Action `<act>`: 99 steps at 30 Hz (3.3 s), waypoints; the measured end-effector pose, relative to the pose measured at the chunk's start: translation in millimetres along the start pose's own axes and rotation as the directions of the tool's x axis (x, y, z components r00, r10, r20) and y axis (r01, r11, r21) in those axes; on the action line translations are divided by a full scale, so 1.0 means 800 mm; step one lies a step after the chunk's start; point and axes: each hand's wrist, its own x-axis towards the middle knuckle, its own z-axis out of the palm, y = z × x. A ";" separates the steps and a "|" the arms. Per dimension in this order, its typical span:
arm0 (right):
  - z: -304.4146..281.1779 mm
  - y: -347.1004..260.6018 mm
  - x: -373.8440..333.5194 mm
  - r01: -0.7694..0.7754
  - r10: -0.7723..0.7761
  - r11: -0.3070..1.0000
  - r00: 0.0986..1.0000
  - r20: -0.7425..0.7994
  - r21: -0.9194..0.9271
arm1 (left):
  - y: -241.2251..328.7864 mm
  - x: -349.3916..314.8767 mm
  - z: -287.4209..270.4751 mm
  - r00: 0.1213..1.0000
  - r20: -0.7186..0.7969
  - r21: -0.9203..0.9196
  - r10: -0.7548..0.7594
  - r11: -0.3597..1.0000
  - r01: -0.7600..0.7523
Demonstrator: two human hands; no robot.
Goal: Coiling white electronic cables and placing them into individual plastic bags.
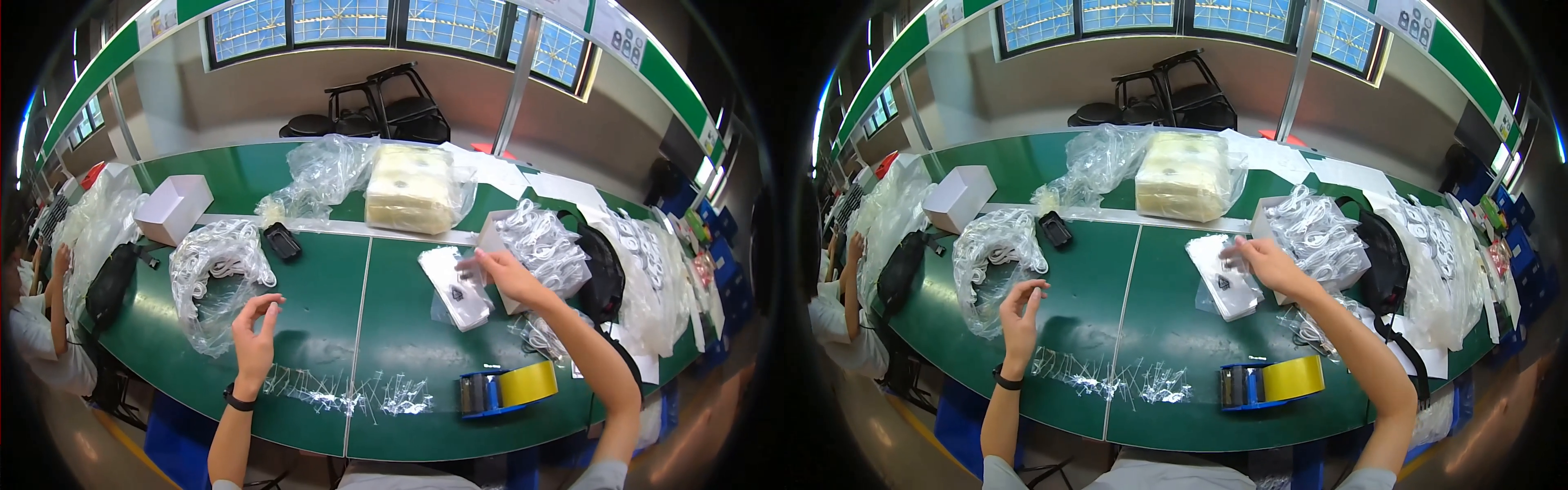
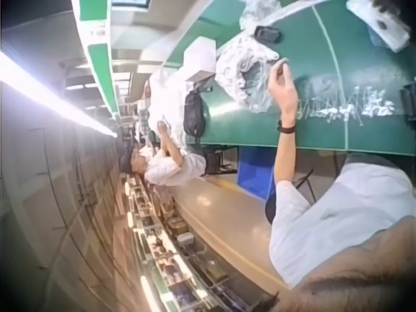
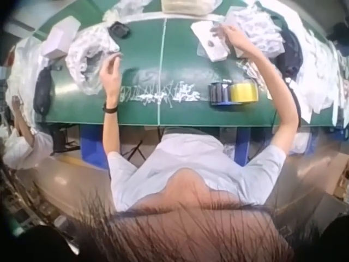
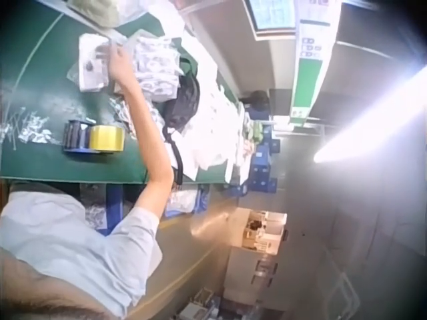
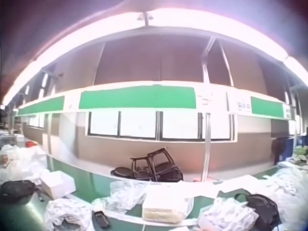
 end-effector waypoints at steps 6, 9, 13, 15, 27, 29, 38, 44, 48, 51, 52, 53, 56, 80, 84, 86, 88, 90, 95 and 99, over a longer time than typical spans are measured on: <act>-0.017 -0.017 0.032 0.087 -0.097 0.975 0.995 -0.037 -0.203 | 0.001 -0.003 0.008 0.995 0.085 -0.112 -0.047 0.992 0.057; -0.012 -0.054 0.039 0.024 -0.036 0.965 0.998 -0.042 -0.259 | 0.006 -0.002 0.007 0.983 0.169 -0.209 -0.073 0.972 0.108; 0.073 -0.116 0.033 0.497 -0.702 0.667 0.670 -0.242 -0.555 | 0.029 0.006 0.018 0.803 0.554 -0.367 -0.218 0.803 0.470; 0.130 -0.154 0.019 0.730 -0.909 0.341 0.417 -0.010 -0.592 | 0.063 0.013 0.032 0.655 0.712 -0.544 -0.252 0.392 0.742; 0.287 -0.144 0.007 0.839 -0.828 0.025 0.322 0.459 -0.543 | -0.021 0.050 0.004 0.853 0.414 -0.726 -0.317 0.450 0.519; 0.283 -0.141 -0.001 0.845 -0.773 0.104 0.400 0.492 -0.524 | -0.020 0.050 0.007 0.843 0.419 -0.707 -0.336 0.463 0.535; 0.226 -0.151 0.067 0.694 -0.787 0.592 0.608 -0.107 -0.409 | -0.015 0.045 0.016 0.850 0.404 -0.553 -0.338 0.650 0.521; 0.229 -0.154 0.088 0.814 -0.863 0.363 0.477 0.165 -0.454 | -0.001 0.029 0.023 0.825 0.518 -0.540 -0.226 0.662 0.521; 0.176 -0.130 0.124 0.738 -0.815 0.066 0.428 0.391 -0.671 | 0.002 0.035 0.016 0.828 0.473 -0.460 -0.300 0.717 0.523; 0.144 -0.112 0.137 0.540 -0.682 0.272 0.692 0.236 -0.797 | 0.009 0.042 0.002 0.807 0.444 -0.509 -0.389 0.632 0.584; 0.136 -0.111 0.137 0.359 -0.438 0.284 0.874 0.213 -0.889 | 0.006 0.044 -0.006 0.792 0.521 -0.637 -0.318 0.472 0.609; 0.133 -0.112 0.138 0.171 -0.162 0.238 0.978 0.134 -0.956 | 0.005 0.045 -0.009 0.779 0.582 -0.724 -0.232 0.289 0.627; 0.168 -0.169 0.152 0.176 -0.195 0.204 0.971 0.136 -0.963 | 0.015 0.050 -0.017 0.845 0.471 -0.789 -0.251 0.308 0.532; 0.484 -0.240 0.217 0.495 -0.495 0.867 0.869 0.018 -0.060 | 0.033 0.043 -0.067 0.874 0.485 -0.858 0.019 0.205 0.472; 0.417 -0.218 0.216 0.605 -0.606 0.793 0.795 -0.016 0.074 | 0.033 0.043 -0.070 0.903 0.430 -0.888 -0.002 0.182 0.423; 0.373 -0.220 0.201 0.624 -0.622 0.778 0.781 -0.049 0.077 | 0.035 0.047 -0.064 0.930 0.367 -0.892 -0.023 0.276 0.359; 0.342 -0.221 0.188 0.596 -0.588 0.781 0.802 -0.103 0.186 | 0.032 0.048 -0.062 0.955 0.293 -0.884 -0.049 0.367 0.291; 0.304 -0.224 0.172 0.443 -0.448 0.849 0.892 -0.049 0.288 | 0.022 0.051 -0.062 0.963 0.239 -0.872 -0.124 0.409 0.269; 0.243 -0.214 0.160 0.449 -0.442 0.783 0.888 -0.123 0.431 | -0.006 0.057 -0.056 0.944 0.203 -0.824 -0.261 0.475 0.309; 0.199 -0.228 0.136 0.429 -0.403 0.775 0.901 -0.161 0.464 | 0.003 0.060 -0.041 0.968 0.025 -0.624 -0.250 0.752 0.211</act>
